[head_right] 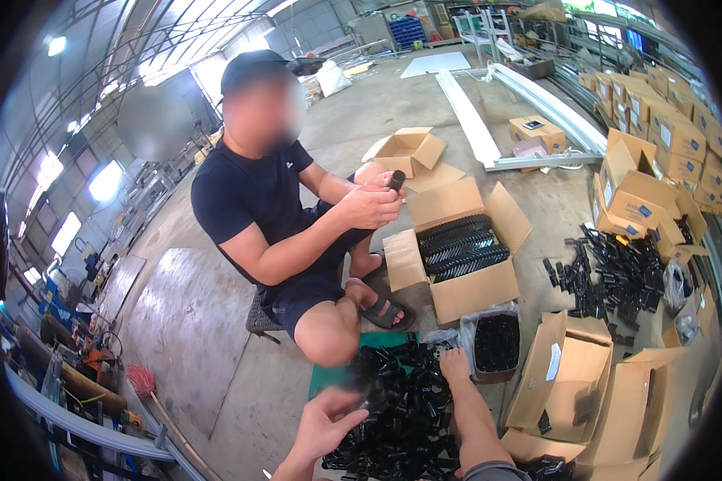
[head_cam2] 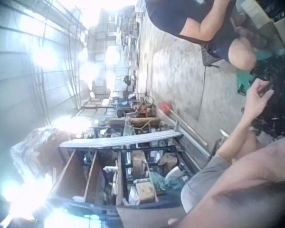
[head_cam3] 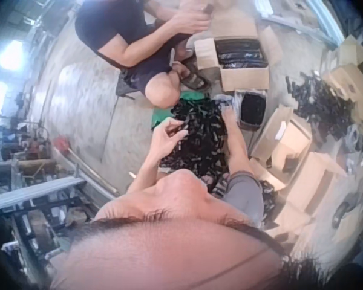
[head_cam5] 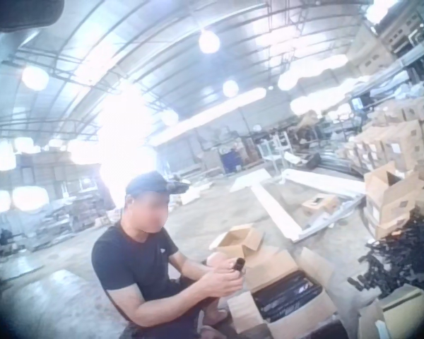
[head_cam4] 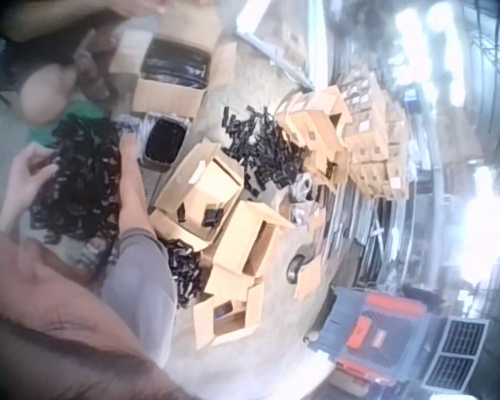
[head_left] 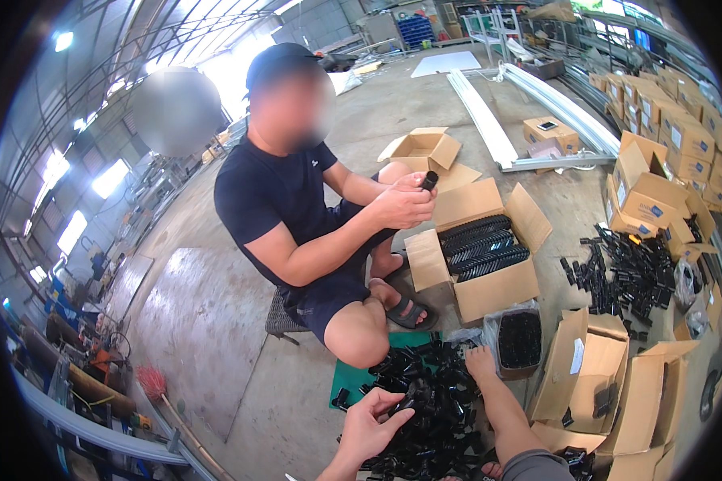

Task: The person sorts and organizes black plastic connectors by hand, picking them up one by one from a pile on the floor and placing them into cardboard boxes while another person assists.

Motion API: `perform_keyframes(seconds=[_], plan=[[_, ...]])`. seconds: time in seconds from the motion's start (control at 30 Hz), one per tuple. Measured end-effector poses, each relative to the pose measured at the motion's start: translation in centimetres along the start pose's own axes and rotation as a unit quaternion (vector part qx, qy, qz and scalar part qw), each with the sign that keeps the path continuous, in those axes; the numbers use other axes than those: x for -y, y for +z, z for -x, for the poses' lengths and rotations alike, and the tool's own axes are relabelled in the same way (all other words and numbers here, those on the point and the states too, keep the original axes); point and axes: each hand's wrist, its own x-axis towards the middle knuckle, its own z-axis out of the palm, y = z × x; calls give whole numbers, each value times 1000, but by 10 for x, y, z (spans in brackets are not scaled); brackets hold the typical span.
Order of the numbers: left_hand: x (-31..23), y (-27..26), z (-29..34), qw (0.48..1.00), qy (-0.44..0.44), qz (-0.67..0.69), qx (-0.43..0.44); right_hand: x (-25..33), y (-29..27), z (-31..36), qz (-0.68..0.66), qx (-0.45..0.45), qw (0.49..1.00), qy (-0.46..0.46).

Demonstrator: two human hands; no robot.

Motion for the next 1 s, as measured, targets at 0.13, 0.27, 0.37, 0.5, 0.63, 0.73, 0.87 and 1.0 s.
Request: perform_keyframes(seconds=[0.13,0.27,0.37,0.5,0.63,0.73,0.87,1.0], plan=[[-5,-2,-5,997,17,69,3,-18,-43,1,-191,-84,978,16],[6,-10,-7,974,-30,226,1,-11,-150,15,-360,-137,923,-16],[2,-9,-5,937,-39,348,16,-3,-257,53,-471,-138,871,-22],[-1,5,1,866,-16,500,20,32,-367,129,-650,-140,747,3],[-21,27,19,840,-38,538,52,49,-438,189,-558,-219,799,-51],[-33,43,39,827,-10,555,87,56,-460,211,-481,-278,828,-75],[-43,60,58,824,6,557,105,56,-459,228,-449,-307,839,-35],[-27,50,71,836,13,545,65,79,-452,230,-485,-306,819,-27]])
